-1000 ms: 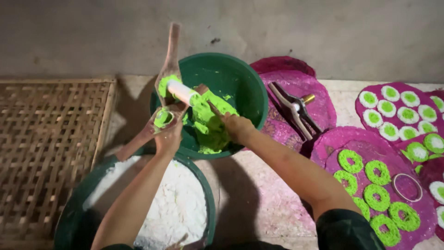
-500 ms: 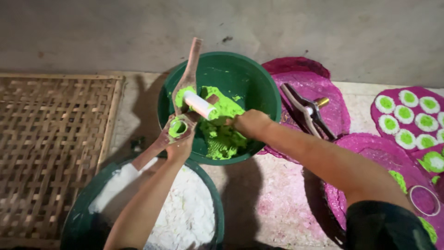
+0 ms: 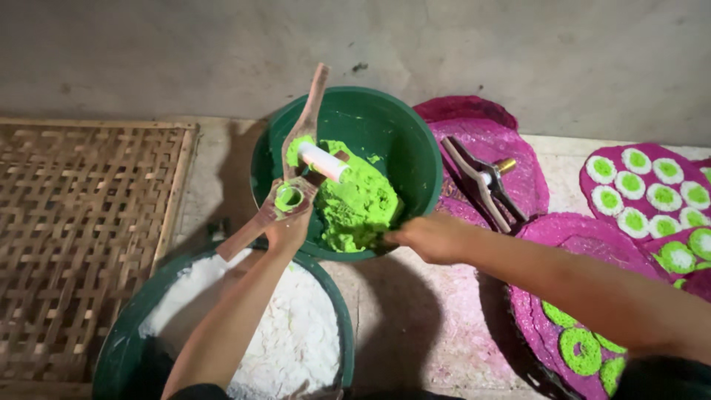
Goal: The person prepares green and white dough treats by using a hand-operated press to shape the green dough onto mats and then filling the centers with white dough.
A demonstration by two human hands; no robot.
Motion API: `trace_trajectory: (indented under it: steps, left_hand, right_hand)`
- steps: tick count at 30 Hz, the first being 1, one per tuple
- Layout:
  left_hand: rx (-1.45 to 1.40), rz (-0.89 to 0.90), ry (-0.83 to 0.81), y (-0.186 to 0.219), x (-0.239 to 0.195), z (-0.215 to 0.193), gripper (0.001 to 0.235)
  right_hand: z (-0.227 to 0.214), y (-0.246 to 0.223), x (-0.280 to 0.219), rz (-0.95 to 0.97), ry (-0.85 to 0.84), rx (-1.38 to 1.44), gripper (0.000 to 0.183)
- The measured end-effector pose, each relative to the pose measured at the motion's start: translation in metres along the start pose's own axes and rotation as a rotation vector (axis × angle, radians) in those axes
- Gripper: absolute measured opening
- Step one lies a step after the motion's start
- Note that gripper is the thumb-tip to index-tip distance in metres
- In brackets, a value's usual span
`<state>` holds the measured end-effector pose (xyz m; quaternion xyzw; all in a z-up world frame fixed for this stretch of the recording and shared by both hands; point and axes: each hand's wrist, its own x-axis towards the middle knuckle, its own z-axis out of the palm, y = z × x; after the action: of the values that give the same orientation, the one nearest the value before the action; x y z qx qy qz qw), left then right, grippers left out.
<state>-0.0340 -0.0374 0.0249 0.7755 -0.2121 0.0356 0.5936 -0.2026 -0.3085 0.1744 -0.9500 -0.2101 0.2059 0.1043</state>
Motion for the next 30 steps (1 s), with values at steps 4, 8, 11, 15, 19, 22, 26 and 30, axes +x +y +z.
trace_trajectory:
  steps: [4,8,11,15,19,22,26,30]
  left_hand:
    - [0.119,-0.063,-0.004,0.04,-0.002,-0.002,0.028]
    - [-0.003,0.079,-0.108,0.048,-0.007,0.005,0.04]
    - [-0.149,0.251,-0.22,0.059,-0.015,0.018,0.056]
    - [0.217,0.155,-0.339,0.091,-0.027,0.033,0.053]
    - [0.393,0.042,-0.317,0.111,-0.035,0.032,0.055]
    - [0.235,-0.051,-0.448,0.114,-0.023,0.029,0.059]
    - [0.367,0.197,-0.308,0.111,-0.025,0.019,0.065]
    - [0.385,0.261,-0.321,0.117,-0.039,0.015,0.064]
  right_hand:
    - [-0.012,-0.014,-0.04,-0.046,0.154,0.147,0.044]
    - [-0.036,-0.028,-0.073,0.078,0.26,0.495,0.039]
    - [-0.064,-0.03,-0.087,0.198,0.262,0.562,0.04]
    - [-0.099,-0.038,-0.089,0.221,0.195,0.36,0.031]
    - [-0.12,-0.054,-0.082,0.363,0.127,0.006,0.039]
    - [-0.128,-0.067,-0.08,0.24,0.212,-0.008,0.035]
    - [-0.133,-0.07,-0.079,0.286,0.184,-0.004,0.033]
    - [-0.137,-0.068,-0.08,0.35,0.094,-0.063,0.039]
